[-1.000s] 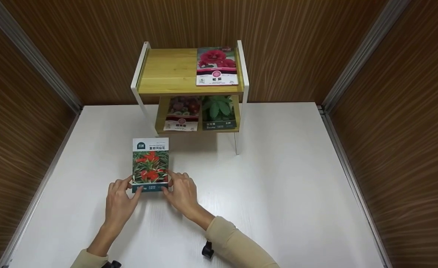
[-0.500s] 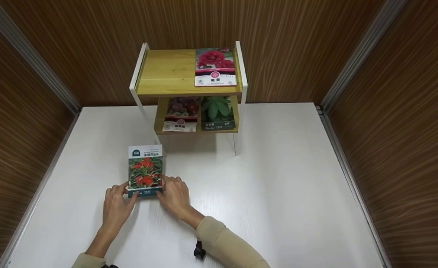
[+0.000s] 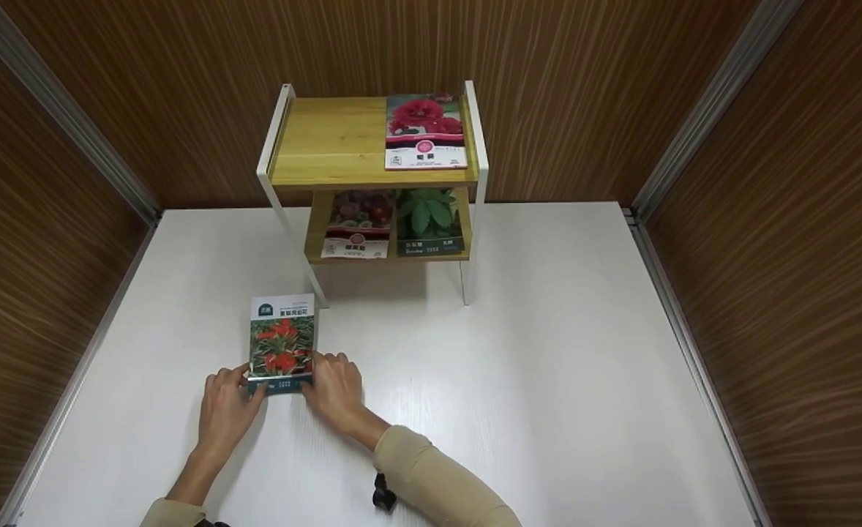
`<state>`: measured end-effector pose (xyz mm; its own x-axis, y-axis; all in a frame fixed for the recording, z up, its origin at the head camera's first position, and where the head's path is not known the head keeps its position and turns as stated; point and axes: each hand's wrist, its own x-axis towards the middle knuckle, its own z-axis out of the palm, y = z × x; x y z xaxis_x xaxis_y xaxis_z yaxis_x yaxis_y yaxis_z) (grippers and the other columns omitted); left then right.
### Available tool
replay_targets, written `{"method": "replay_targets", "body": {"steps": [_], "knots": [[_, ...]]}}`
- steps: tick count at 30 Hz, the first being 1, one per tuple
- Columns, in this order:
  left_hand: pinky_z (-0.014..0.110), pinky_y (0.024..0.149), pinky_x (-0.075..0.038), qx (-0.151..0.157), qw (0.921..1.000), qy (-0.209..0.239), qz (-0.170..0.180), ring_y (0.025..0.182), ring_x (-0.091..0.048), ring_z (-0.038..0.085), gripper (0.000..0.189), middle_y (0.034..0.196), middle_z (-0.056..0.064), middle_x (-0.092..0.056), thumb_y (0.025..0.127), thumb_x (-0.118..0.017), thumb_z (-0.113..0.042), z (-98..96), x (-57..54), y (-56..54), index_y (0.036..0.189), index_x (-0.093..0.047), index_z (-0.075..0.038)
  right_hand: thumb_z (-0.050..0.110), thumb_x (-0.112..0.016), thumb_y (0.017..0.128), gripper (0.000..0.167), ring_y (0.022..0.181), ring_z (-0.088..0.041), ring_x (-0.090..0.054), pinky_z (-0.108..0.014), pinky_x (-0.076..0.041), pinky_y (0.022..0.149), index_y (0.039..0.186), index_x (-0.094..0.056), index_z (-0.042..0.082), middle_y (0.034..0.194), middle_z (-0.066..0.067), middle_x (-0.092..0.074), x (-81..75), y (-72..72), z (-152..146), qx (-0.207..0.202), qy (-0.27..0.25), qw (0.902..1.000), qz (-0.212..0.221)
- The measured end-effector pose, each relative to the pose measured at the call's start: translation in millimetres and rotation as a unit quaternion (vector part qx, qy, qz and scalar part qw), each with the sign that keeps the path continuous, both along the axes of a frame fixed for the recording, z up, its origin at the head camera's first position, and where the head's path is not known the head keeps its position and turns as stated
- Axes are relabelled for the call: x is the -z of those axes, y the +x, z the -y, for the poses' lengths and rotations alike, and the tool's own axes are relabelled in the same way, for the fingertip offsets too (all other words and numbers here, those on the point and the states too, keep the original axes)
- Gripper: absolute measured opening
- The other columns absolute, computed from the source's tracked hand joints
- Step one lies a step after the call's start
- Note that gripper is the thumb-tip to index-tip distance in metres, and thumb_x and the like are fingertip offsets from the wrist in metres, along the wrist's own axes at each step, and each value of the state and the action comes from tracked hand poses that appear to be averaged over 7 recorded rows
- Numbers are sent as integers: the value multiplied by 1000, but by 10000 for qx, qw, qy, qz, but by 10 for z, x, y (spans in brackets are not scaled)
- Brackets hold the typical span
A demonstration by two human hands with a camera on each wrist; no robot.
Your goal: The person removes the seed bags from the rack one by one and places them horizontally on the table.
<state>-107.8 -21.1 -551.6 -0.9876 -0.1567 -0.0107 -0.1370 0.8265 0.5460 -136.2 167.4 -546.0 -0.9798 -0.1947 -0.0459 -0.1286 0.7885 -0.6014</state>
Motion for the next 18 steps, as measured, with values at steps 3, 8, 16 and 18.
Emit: {"method": "replay_targets", "body": {"steps": [3, 8, 16, 18], "knots": [[46, 75, -49, -18, 10000, 29, 49, 90, -58, 33, 48, 97, 26, -69, 84, -84, -6, 27, 9, 15, 124, -68, 15, 14, -84, 79, 55, 73, -14, -60, -25, -50, 67, 131, -72, 3, 74, 2, -73, 30, 17, 29, -19, -1, 10000, 38], [46, 73, -49, -68, 9999, 33, 73, 89, -59, 34, 45, 97, 27, -69, 86, -82, -6, 64, 13, 13, 122, -68, 16, 14, -84, 78, 51, 71, -12, -57, -24, -48, 63, 127, -74, 5, 70, 4, -70, 70, 7, 70, -3, 10, 10000, 79], [47, 72, -50, -37, 9998, -16, 212, 90, -59, 35, 43, 96, 28, -69, 86, -81, -5, 122, 29, 9, 122, -68, 17, 16, -85, 79, 47, 68, -11, -51, -24, -43, 59, 124, -76, 6, 72, 3, -70, 117, 10, 135, -27, 117, 9999, 90], [46, 72, -49, -32, 9997, -31, 248, 90, -59, 35, 43, 96, 28, -69, 86, -81, -5, 138, 33, 7, 121, -68, 17, 17, -86, 79, 48, 69, -12, -52, -25, -44, 60, 125, -75, 5, 74, 1, -71, 121, 8, 150, -38, 156, 9998, 75]]}}
